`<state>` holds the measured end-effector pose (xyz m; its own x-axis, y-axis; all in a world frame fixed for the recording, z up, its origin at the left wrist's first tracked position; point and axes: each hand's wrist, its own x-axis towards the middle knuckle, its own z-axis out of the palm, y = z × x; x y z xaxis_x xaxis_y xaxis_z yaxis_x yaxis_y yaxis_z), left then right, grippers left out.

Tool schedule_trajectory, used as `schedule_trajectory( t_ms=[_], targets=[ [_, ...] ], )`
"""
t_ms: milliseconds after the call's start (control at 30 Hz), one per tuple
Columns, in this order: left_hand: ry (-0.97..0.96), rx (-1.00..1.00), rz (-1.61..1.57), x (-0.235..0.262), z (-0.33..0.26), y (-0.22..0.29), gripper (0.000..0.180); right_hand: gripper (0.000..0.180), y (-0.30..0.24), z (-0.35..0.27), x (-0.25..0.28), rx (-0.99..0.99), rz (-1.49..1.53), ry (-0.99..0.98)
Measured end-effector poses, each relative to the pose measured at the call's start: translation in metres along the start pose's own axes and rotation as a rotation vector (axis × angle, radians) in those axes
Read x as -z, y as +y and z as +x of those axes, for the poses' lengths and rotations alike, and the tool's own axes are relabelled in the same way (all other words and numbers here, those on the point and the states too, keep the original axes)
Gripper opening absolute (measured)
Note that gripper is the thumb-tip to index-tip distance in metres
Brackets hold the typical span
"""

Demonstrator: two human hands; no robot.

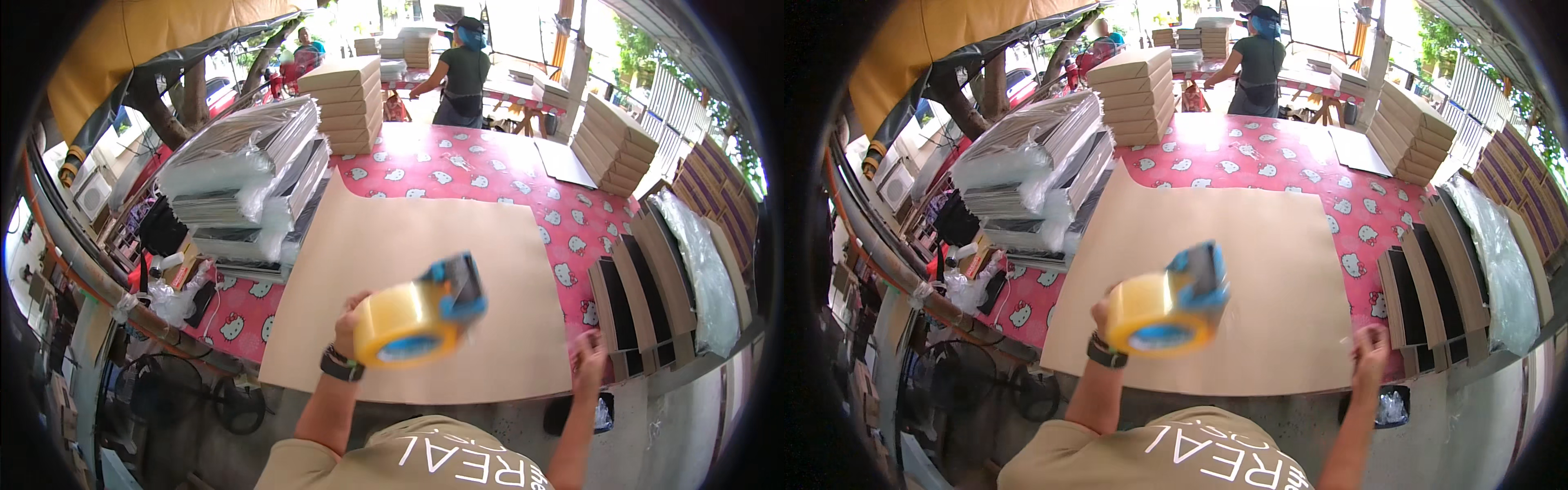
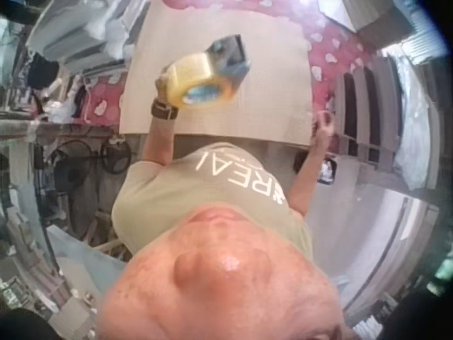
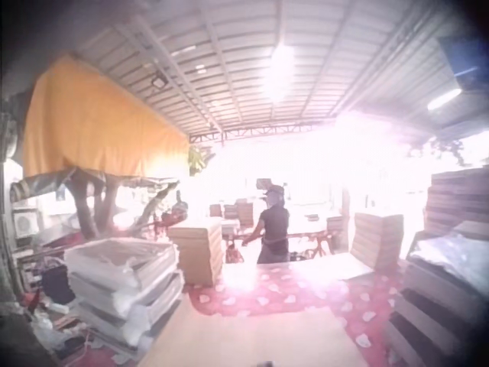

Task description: The person carries stacks of black-covered boards between tables, organizes plastic bags, and prepares a large sheet of brown paper by using a tape dispenser.

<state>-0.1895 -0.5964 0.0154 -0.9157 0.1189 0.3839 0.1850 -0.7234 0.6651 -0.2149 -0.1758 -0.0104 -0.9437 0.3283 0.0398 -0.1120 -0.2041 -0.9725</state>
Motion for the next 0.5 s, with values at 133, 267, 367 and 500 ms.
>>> schedule_trajectory(
  t_ms=[133, 267, 367, 500],
  targets=[
    [0.096, -0.104, 1.531, -0.019, 0.035, -0.014, 0.033, 0.020, -0.047, -0.004, -0.025, 0.248, 0.069, 0.003],
    [0.022, -0.020, 1.934, 0.028, 0.023, -0.091, 0.041, 0.015, -0.028, -0.018, -0.027, 0.306, -0.350, -0.067],
    [0.135, -0.112, 1.970, 0.013, 0.011, -0.110, 0.054, 0.012, -0.023, -0.040, -0.034, 0.253, -0.317, -0.028],
    [0.044, 0.093, 0.940, -0.049, 0.022, -0.138, 0.058, 0.023, -0.016, -0.053, -0.062, 0.146, -0.170, -0.086]
  ],
)
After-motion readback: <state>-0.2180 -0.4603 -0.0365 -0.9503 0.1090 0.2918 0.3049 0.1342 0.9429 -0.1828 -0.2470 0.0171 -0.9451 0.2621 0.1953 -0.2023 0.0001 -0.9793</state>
